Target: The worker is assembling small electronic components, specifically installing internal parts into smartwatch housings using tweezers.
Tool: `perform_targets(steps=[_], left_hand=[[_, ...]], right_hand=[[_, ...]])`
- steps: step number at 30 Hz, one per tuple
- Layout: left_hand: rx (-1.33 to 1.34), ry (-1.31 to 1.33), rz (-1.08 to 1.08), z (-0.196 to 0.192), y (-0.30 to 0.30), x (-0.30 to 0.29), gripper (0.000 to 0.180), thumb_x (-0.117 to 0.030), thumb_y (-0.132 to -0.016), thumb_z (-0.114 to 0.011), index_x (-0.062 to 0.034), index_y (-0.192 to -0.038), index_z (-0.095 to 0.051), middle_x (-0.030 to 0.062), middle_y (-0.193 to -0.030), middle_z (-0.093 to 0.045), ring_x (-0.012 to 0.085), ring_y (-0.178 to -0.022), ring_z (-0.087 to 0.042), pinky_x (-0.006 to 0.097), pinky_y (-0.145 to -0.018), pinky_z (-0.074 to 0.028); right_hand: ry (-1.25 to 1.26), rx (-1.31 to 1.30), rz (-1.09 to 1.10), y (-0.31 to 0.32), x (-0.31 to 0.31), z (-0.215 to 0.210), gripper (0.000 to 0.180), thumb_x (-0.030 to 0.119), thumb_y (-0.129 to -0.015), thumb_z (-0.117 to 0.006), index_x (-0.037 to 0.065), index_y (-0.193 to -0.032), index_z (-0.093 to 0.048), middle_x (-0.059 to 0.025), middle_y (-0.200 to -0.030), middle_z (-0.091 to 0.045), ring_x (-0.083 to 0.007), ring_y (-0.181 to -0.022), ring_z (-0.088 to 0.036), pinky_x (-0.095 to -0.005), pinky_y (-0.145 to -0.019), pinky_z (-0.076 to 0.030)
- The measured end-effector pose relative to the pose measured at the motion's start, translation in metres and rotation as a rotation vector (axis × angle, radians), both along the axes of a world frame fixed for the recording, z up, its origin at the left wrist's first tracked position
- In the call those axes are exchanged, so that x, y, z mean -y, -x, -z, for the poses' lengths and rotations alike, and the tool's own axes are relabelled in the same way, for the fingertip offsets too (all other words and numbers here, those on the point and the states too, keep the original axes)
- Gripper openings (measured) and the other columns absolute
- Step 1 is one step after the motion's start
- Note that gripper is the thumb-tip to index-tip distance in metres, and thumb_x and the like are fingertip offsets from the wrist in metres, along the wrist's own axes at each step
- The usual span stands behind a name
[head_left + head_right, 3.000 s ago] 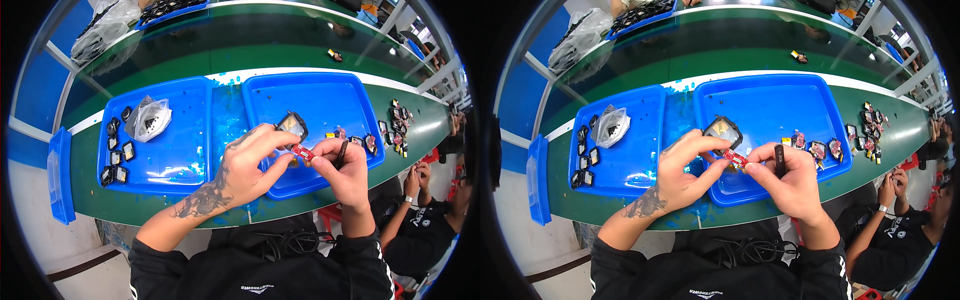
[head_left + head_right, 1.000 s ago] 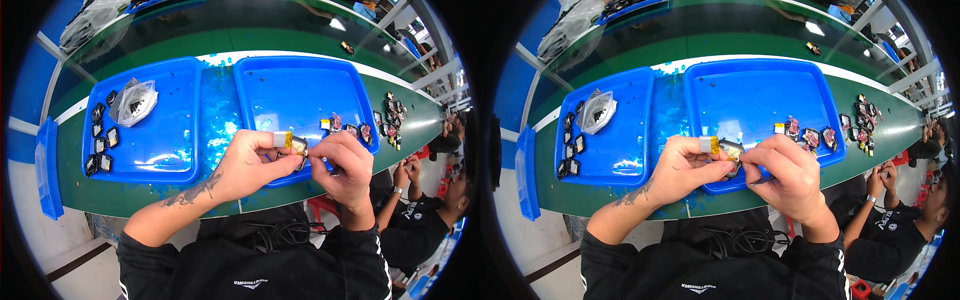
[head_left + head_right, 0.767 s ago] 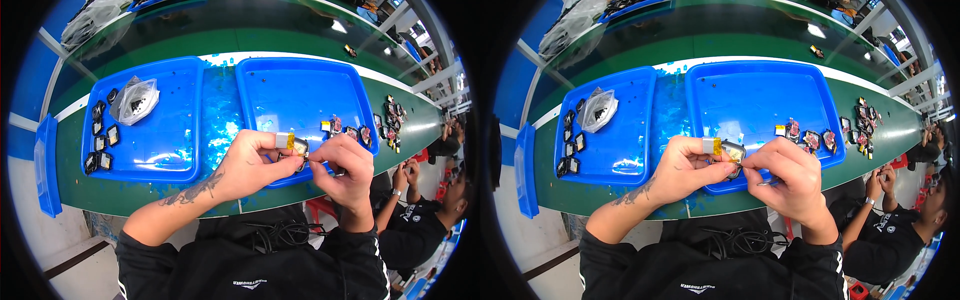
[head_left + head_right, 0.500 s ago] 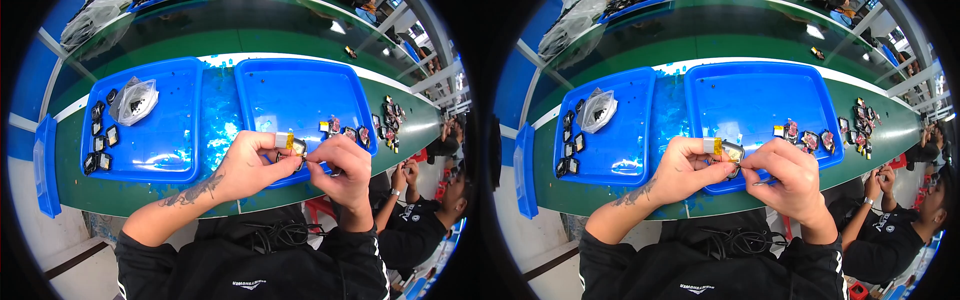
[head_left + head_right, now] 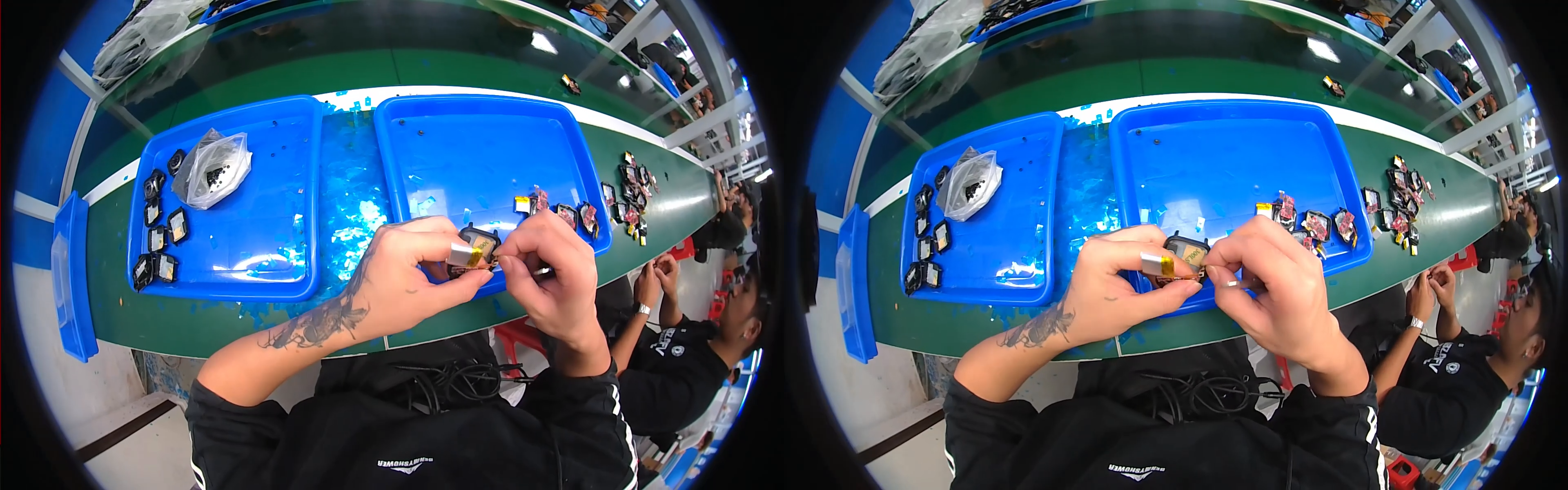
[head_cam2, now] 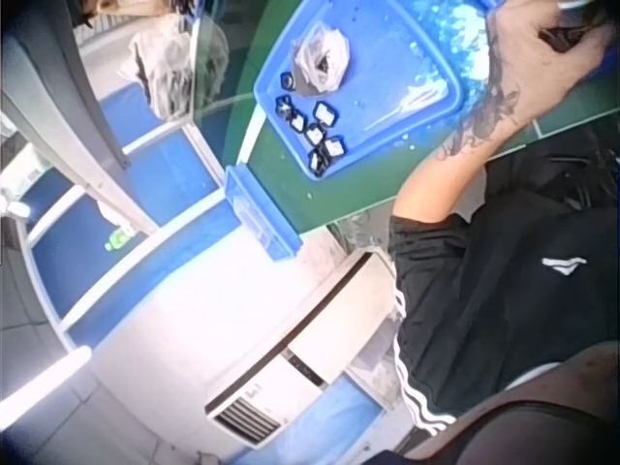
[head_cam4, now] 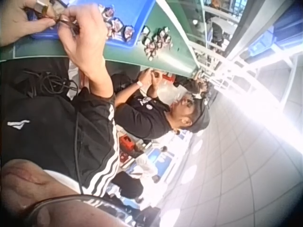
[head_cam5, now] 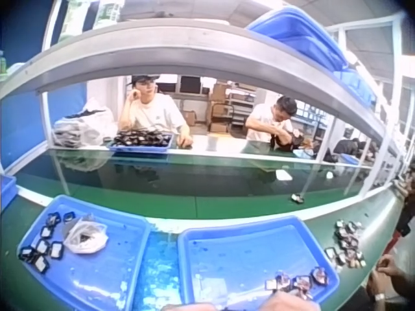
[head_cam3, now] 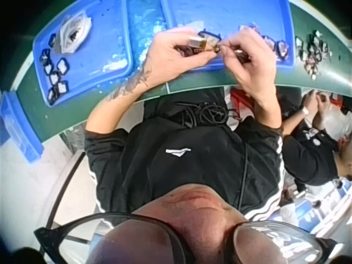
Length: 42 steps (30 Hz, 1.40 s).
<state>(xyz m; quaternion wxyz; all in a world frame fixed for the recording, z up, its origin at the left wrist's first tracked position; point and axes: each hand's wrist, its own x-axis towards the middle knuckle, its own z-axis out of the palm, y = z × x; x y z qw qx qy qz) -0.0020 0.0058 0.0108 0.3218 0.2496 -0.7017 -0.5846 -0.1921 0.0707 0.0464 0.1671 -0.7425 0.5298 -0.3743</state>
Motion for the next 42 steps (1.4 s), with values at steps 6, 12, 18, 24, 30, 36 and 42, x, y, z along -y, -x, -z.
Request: perform_targets(steps=[6, 12, 18, 24, 30, 36, 42], left_hand=[[-0.018, 0.357, -0.144, 0.009, -0.003, 0.002, 0.017, -0.002, -0.069, -0.078, -0.0029, -0.085, -0.072, 0.0057, -0.070, -0.060, 0.0135, -0.062, -0.057, 0.026, -0.053, -0.043], [-0.141, 0.062, 0.002, 0.006, -0.003, 0.003, 0.011, -0.006, -0.079, -0.072, -0.0015, -0.089, -0.070, 0.0071, -0.081, -0.061, 0.0122, -0.069, -0.061, 0.026, -0.059, -0.049], [-0.226, 0.084, 0.414, 0.019, -0.027, -0.007, 0.011, -0.012, -0.082, -0.069, -0.0029, -0.088, -0.070, 0.0072, -0.079, -0.063, 0.0187, -0.072, -0.063, 0.030, -0.062, -0.048], [-0.286, 0.007, 0.491, 0.030, -0.033, -0.005, 0.014, -0.013, -0.083, -0.070, -0.0020, -0.091, -0.070, 0.0058, -0.077, -0.062, 0.0157, -0.067, -0.059, 0.028, -0.059, -0.045], [-0.327, -0.298, 0.718, 0.029, -0.031, -0.005, 0.016, -0.012, -0.082, -0.070, -0.0009, -0.093, -0.070, 0.0033, -0.079, -0.063, 0.0079, -0.068, -0.056, 0.025, -0.057, -0.042], [-0.325, -0.450, 0.837, 0.038, -0.028, -0.016, 0.017, -0.010, -0.079, -0.071, 0.0016, -0.092, -0.070, 0.0056, -0.082, -0.067, 0.0086, -0.071, -0.060, 0.024, -0.063, -0.047], [-0.402, -0.536, 0.791, 0.031, -0.029, -0.013, 0.017, -0.009, -0.079, -0.071, 0.0032, -0.090, -0.069, 0.0043, -0.080, -0.067, 0.0073, -0.070, -0.060, 0.023, -0.061, -0.047]], right_hand=[[-0.156, 0.341, 0.106, -0.006, 0.005, 0.010, 0.007, -0.006, -0.079, -0.060, 0.000, -0.083, -0.060, -0.0016, -0.079, -0.053, -0.0048, -0.061, -0.046, -0.0190, -0.053, -0.035], [-0.169, 0.374, 0.192, 0.014, 0.038, 0.000, 0.004, -0.003, -0.084, -0.058, 0.001, -0.083, -0.060, 0.0033, -0.074, -0.054, -0.0008, -0.060, -0.043, -0.0166, -0.052, -0.030], [-0.362, 0.009, -0.237, -0.052, 0.130, -0.011, 0.012, 0.010, -0.080, -0.065, -0.002, -0.081, -0.063, -0.0003, -0.069, -0.059, -0.0056, -0.061, -0.049, -0.0230, -0.056, -0.040], [-0.240, -0.314, -0.296, -0.130, 0.194, 0.003, 0.018, 0.014, -0.079, -0.063, -0.004, -0.076, -0.063, -0.0194, -0.070, -0.063, -0.0327, -0.067, -0.064, -0.0382, -0.065, -0.049], [-0.210, -0.380, -0.340, -0.164, 0.221, 0.004, 0.015, 0.013, -0.074, -0.068, -0.001, -0.076, -0.066, -0.0185, -0.074, -0.066, -0.0326, -0.073, -0.066, -0.0388, -0.071, -0.051], [0.027, -0.350, -0.673, -0.215, 0.224, 0.024, 0.017, 0.015, -0.077, -0.064, 0.003, -0.088, -0.070, -0.0182, -0.081, -0.063, -0.0358, -0.080, -0.062, -0.0440, -0.072, -0.050], [-0.058, -0.513, -0.606, -0.228, 0.217, 0.036, 0.022, 0.018, -0.077, -0.067, 0.008, -0.097, -0.071, -0.0143, -0.089, -0.067, -0.0343, -0.084, -0.064, -0.0439, -0.073, -0.052]])
